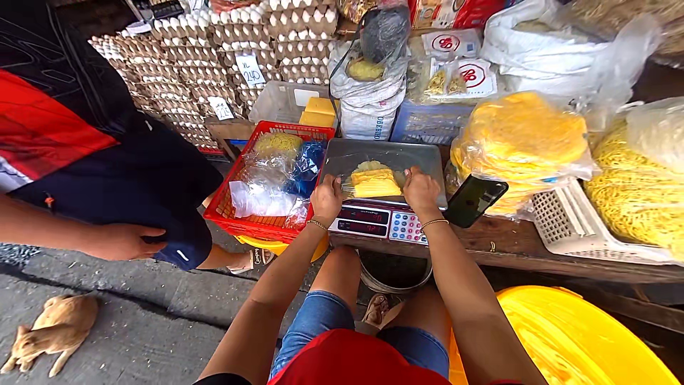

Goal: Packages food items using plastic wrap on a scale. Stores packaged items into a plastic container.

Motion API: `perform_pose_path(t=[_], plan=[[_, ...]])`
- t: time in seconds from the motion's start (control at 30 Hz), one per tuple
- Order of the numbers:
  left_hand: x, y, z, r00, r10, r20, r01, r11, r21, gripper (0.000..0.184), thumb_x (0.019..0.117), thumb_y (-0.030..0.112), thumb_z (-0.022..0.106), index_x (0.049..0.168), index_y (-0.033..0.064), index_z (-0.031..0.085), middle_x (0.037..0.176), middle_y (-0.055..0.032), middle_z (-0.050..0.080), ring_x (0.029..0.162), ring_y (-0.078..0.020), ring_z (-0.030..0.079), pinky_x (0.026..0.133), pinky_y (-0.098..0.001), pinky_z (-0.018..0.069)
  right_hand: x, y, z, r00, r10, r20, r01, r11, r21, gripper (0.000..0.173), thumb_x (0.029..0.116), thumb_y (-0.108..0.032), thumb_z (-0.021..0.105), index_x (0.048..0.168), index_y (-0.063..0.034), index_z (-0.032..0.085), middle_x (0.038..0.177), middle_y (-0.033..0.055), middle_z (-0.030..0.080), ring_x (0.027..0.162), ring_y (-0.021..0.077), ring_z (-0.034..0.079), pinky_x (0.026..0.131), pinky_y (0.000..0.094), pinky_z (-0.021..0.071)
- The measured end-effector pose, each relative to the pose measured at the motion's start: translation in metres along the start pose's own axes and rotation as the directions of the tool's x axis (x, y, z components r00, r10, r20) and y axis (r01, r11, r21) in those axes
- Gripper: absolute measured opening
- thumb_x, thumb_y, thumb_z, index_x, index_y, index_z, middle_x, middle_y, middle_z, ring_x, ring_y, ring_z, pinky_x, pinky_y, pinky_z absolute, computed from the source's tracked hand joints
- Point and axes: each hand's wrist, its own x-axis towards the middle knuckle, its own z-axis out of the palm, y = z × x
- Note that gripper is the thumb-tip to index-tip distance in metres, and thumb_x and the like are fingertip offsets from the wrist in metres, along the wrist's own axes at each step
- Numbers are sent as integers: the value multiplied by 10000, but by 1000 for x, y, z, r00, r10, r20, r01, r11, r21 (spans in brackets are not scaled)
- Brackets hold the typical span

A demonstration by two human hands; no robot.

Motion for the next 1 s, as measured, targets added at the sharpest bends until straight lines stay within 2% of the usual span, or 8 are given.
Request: perform_pose_path(t=[0.2, 0.3, 0.33, 0.4, 0.5, 0.57, 0.7, 1.0], plan=[[6, -4, -3, 989, -62, 132, 64, 998, -11, 371, 1107, 290, 416, 1100, 4, 652, 909, -219, 695, 901, -415, 696, 788, -620, 530, 15, 3, -1, 998, 52, 40, -54, 998, 45, 461, 1119, -362, 352, 1188, 6, 621, 1051, 298, 690, 1038, 502, 671, 828, 656, 512], [8, -7, -8, 985, -37, 167, 49, 996, -68, 369, 1103, 265, 419, 1083, -15, 659, 914, -225, 686, 901, -412, 685, 801, -621, 526, 16, 8, -6, 994, 50, -101, -39, 993, 115, 444, 1124, -303, 340, 1238, 36, 602, 1117, 330, 662, 1077, 528, 649, 869, 670, 506], [9, -9, -8, 984, -34, 173, 50, 995, -87, 365, 1103, 260, 419, 1072, -13, 659, 904, -218, 683, 889, -401, 683, 797, -613, 528, 12, 9, -6, 981, 12, -192, 13, 992, 128, 427, 1120, -274, 346, 1275, 37, 594, 1178, 321, 643, 1116, 514, 635, 913, 656, 500], [11, -11, -9, 983, -29, 181, 52, 991, -123, 365, 1105, 255, 413, 1055, -11, 658, 879, -210, 676, 860, -382, 680, 784, -598, 529, -1, 6, -3, 940, -148, -306, 197, 971, 136, 458, 1111, -248, 338, 1403, 36, 549, 1398, 272, 570, 1298, 447, 556, 1082, 602, 428], [10, -14, -7, 981, -29, 191, 60, 985, -159, 370, 1111, 262, 398, 1042, 0, 650, 845, -193, 661, 798, -361, 670, 747, -578, 534, -34, -6, 25, 870, -426, -250, 455, 888, 71, 584, 1106, -343, 289, 1499, 56, 452, 1581, 225, 423, 1501, 380, 356, 1236, 568, 248], [8, -13, -8, 979, -34, 201, 66, 986, -152, 382, 1113, 285, 393, 1060, 8, 651, 855, -195, 663, 799, -365, 671, 739, -584, 534, -46, -14, 46, 848, -492, -196, 506, 862, 23, 648, 1102, -418, 267, 1528, 47, 417, 1620, 212, 366, 1539, 355, 284, 1255, 557, 190], [0, -10, -13, 975, -50, 218, 77, 990, -118, 406, 1113, 338, 391, 1064, 20, 640, 866, -202, 654, 809, -387, 661, 715, -597, 525, -53, -37, 54, 857, -503, -111, 505, 863, -14, 658, 1105, -425, 258, 1557, 41, 363, 1649, 202, 312, 1560, 344, 227, 1270, 527, 144], [-1, -1, -25, 976, -68, 206, 73, 997, -14, 415, 1113, 351, 398, 1084, 9, 631, 915, -240, 658, 852, -433, 667, 716, -618, 522, -47, -44, 62, 780, -618, -93, 610, 786, -101, 654, 1106, -454, 261, 1549, 3, 410, 1619, 182, 383, 1530, 323, 319, 1259, 501, 210]])
